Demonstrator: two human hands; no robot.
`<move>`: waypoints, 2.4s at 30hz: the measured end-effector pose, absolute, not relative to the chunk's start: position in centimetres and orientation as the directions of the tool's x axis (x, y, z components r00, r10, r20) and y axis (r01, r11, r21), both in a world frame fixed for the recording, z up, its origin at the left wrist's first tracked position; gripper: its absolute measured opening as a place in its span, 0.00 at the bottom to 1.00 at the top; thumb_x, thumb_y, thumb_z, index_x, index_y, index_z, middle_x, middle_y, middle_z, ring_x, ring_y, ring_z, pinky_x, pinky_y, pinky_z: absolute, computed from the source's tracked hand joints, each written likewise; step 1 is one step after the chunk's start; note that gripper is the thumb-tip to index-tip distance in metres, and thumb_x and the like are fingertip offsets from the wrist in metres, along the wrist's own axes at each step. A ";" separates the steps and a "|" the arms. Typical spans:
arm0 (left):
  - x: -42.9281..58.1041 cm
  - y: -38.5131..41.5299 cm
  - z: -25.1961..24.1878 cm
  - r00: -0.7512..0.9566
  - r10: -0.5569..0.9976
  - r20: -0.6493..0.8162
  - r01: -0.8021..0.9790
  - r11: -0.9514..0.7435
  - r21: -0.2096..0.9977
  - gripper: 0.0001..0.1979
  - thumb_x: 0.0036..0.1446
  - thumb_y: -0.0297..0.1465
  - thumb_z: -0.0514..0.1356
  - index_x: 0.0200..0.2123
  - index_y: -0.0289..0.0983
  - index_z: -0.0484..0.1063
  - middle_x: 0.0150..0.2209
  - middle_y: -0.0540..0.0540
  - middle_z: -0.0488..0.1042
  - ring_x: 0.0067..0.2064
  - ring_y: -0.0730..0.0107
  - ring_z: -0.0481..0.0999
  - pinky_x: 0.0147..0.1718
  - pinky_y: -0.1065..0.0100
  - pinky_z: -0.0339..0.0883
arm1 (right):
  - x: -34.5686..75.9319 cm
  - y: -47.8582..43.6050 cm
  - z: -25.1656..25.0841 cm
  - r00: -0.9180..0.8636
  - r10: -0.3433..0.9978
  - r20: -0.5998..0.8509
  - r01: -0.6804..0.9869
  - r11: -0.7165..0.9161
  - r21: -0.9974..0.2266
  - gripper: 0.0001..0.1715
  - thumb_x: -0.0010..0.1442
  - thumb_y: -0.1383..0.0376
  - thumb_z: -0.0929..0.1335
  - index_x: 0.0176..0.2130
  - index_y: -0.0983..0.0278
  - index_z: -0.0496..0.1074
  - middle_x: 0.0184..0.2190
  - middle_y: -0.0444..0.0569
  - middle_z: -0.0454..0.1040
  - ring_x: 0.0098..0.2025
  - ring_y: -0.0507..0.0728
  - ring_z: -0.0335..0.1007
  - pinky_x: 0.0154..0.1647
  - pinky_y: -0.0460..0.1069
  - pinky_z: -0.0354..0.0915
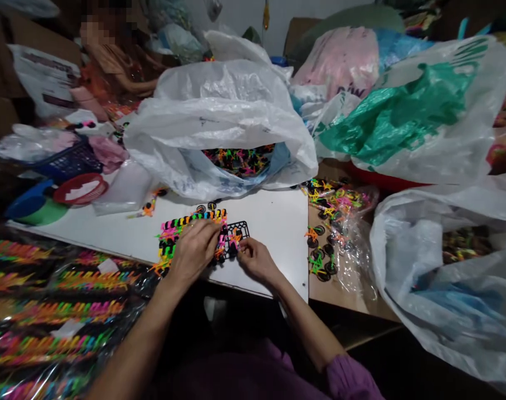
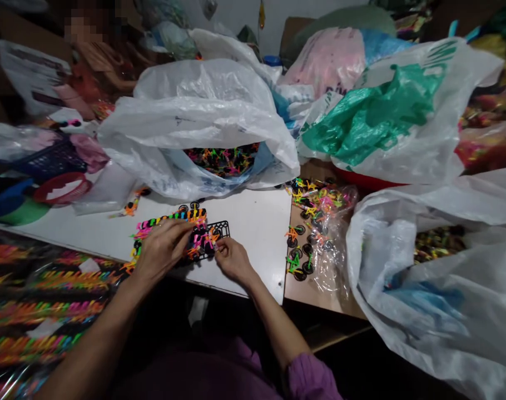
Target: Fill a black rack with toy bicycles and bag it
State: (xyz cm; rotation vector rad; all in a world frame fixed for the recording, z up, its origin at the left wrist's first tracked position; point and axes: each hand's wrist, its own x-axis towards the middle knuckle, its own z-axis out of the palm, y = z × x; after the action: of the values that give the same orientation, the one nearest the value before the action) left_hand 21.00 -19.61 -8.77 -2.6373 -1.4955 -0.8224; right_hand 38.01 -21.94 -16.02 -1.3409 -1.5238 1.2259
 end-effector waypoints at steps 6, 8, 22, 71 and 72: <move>21.0 -23.3 -9.9 0.491 0.806 0.330 0.729 -0.588 0.352 0.11 0.60 0.27 0.49 0.42 0.37 0.68 0.39 0.44 0.73 0.42 0.67 0.71 0.43 0.62 0.66 | 36.2 -21.6 -17.1 -0.161 0.984 0.073 0.274 0.115 -0.955 0.05 0.52 0.66 0.61 0.31 0.64 0.64 0.24 0.42 0.64 0.26 0.51 0.59 0.25 0.44 0.55; 21.2 -23.3 -10.3 0.477 0.812 0.338 0.739 -0.578 0.347 0.10 0.60 0.27 0.49 0.43 0.37 0.67 0.38 0.44 0.73 0.41 0.66 0.71 0.44 0.61 0.66 | 36.0 -21.5 -17.4 -0.167 0.976 0.138 0.388 0.194 -0.901 0.04 0.52 0.68 0.60 0.29 0.64 0.63 0.25 0.45 0.65 0.27 0.52 0.59 0.27 0.45 0.56; 21.1 -23.2 -11.5 0.450 0.785 0.426 0.721 -0.601 0.346 0.11 0.58 0.26 0.51 0.44 0.36 0.67 0.37 0.44 0.75 0.41 0.67 0.73 0.45 0.63 0.66 | 37.3 -21.0 -17.0 -0.172 0.984 -0.040 0.270 0.008 -0.963 0.08 0.54 0.62 0.62 0.30 0.65 0.66 0.24 0.43 0.66 0.25 0.51 0.61 0.26 0.44 0.58; 20.1 -22.9 -10.9 0.468 0.786 0.404 0.678 -0.613 0.405 0.11 0.55 0.21 0.53 0.41 0.37 0.69 0.37 0.47 0.75 0.41 0.71 0.73 0.45 0.68 0.66 | 36.7 -17.3 -16.5 -0.626 0.775 -0.085 0.609 0.418 -0.675 0.12 0.61 0.60 0.62 0.36 0.63 0.72 0.31 0.46 0.74 0.33 0.53 0.66 0.29 0.45 0.51; 20.0 -22.9 -10.9 0.469 0.785 0.404 0.674 -0.614 0.410 0.11 0.55 0.21 0.53 0.41 0.37 0.69 0.37 0.47 0.75 0.41 0.71 0.73 0.45 0.68 0.66 | 36.7 -17.1 -16.4 -0.623 0.777 -0.096 0.616 0.411 -0.673 0.12 0.61 0.60 0.62 0.36 0.63 0.72 0.32 0.46 0.74 0.34 0.53 0.67 0.30 0.45 0.51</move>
State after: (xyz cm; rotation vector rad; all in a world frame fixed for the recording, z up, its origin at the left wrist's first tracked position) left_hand 20.02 -22.90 -10.91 -2.8542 -1.4361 -0.9580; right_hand 36.67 -17.15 -16.42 -1.2253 -2.4354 1.0125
